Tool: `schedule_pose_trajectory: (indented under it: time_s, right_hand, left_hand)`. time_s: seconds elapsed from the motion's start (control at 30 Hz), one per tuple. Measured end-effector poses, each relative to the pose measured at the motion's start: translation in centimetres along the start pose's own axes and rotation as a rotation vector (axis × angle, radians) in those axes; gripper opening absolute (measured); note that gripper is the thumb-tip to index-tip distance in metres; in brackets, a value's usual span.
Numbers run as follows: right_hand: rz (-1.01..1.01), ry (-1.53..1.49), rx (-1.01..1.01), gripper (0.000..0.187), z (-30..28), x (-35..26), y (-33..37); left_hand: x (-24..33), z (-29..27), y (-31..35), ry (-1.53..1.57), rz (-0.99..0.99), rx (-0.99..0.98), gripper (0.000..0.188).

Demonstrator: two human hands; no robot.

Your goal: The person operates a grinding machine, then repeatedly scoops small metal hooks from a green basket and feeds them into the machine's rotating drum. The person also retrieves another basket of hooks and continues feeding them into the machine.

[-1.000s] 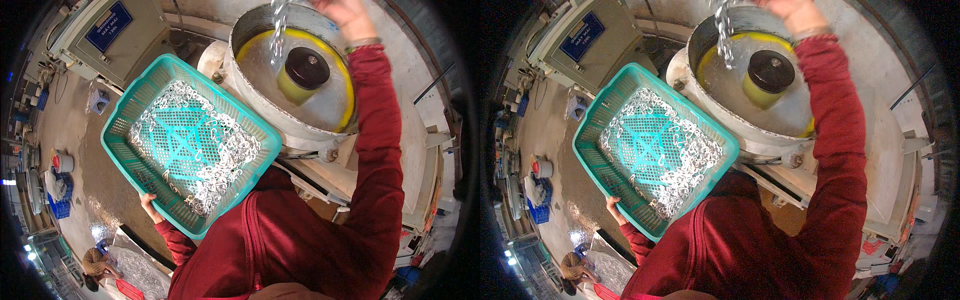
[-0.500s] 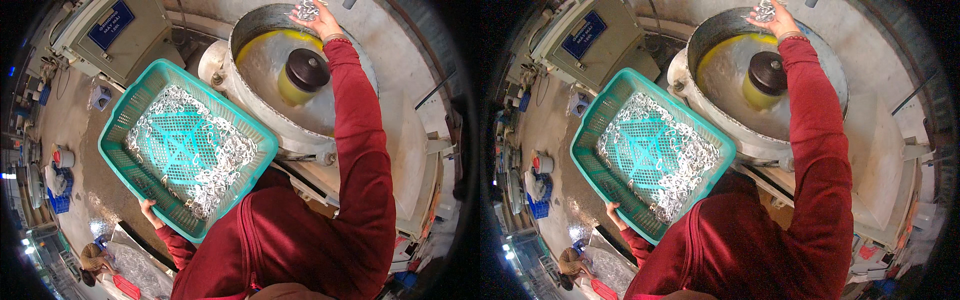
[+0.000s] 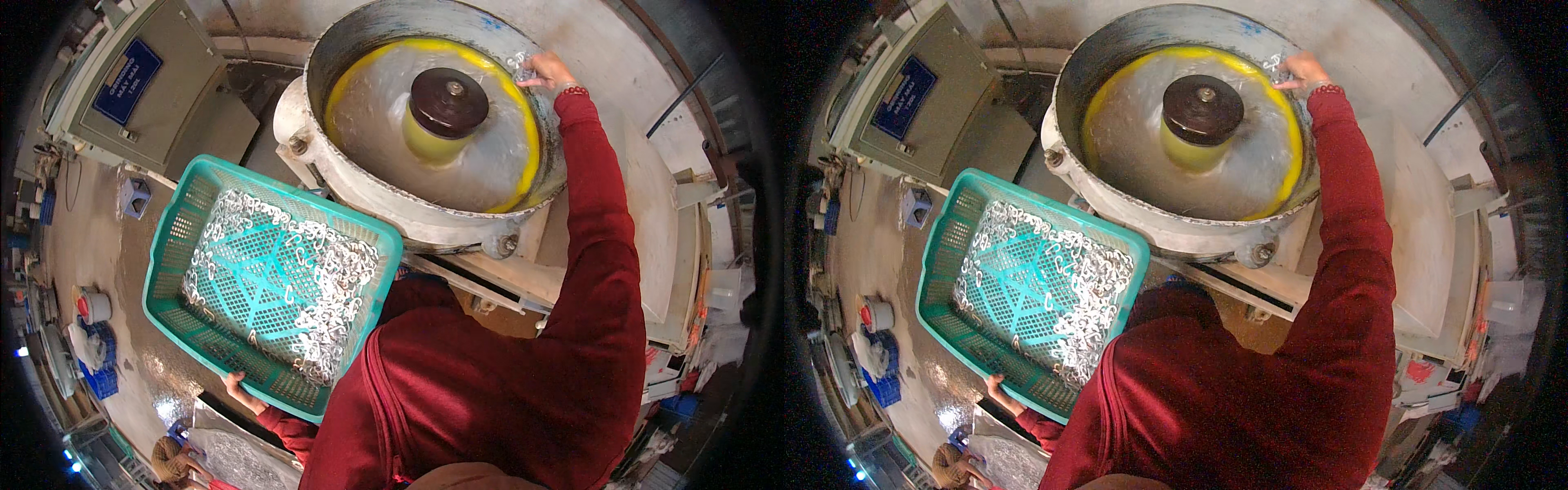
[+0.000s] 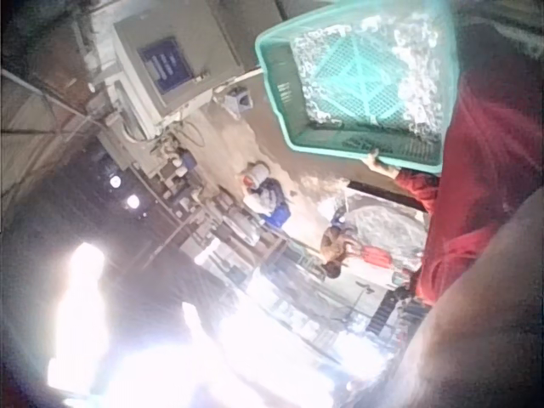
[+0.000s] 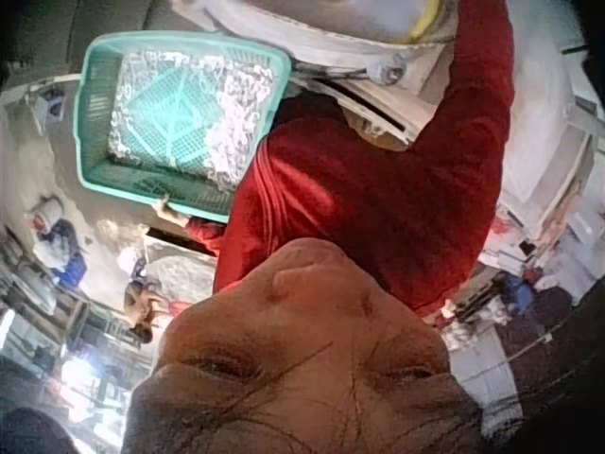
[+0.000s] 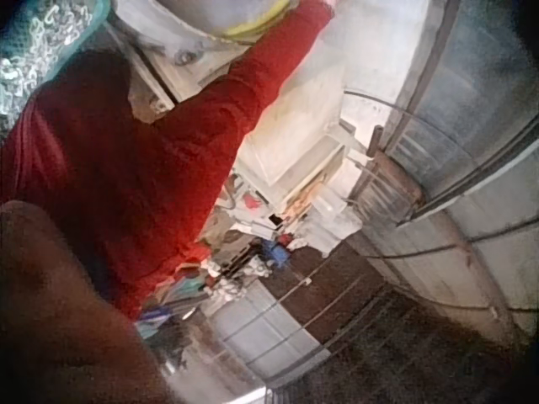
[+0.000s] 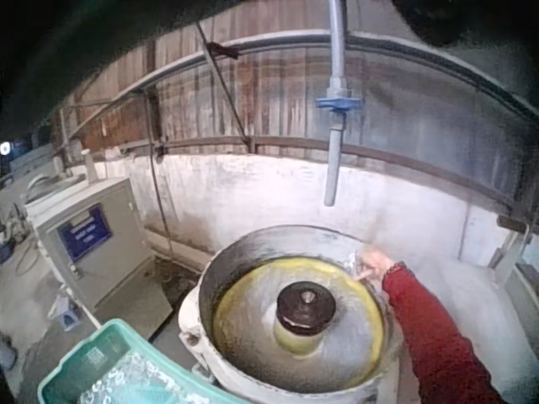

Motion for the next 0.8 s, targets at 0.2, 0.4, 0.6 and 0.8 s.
schedule_pose_trajectory:
  time_s: [0.2,0.4,0.6,0.8]
  right_hand:
    - [-0.450,0.461,0.137,0.032,-4.2,-4.0,5.9]
    - [-0.199,0.714,0.124,0.025,-2.1,1.6,7.3]
    - [-0.218,0.755,-0.108,0.019,-0.6,2.1,7.1]
    - [-0.811,0.598,-0.515,0.045,11.7,-11.2,23.0]
  left_hand:
    - [0.1,-0.3,-0.6,-0.030,-0.030,-0.022,0.044]
    - [0.2,1.1,0.2,0.022,-0.045,-0.084,0.054]
    - [-0.1,1.9,1.2,0.024,-0.017,-0.094,0.064]
    - [-0.6,-0.8,0.4,-0.095,0.057,0.099,0.046]
Point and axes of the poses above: each hand's wrist, its own y-axis away from the middle knuckle, its own z-axis out of the palm, x = y × z, the point moved 6 cm from there along -y, towards the middle knuckle, and after that the axes turned 13 degrees about x, right-handed, at the moved point
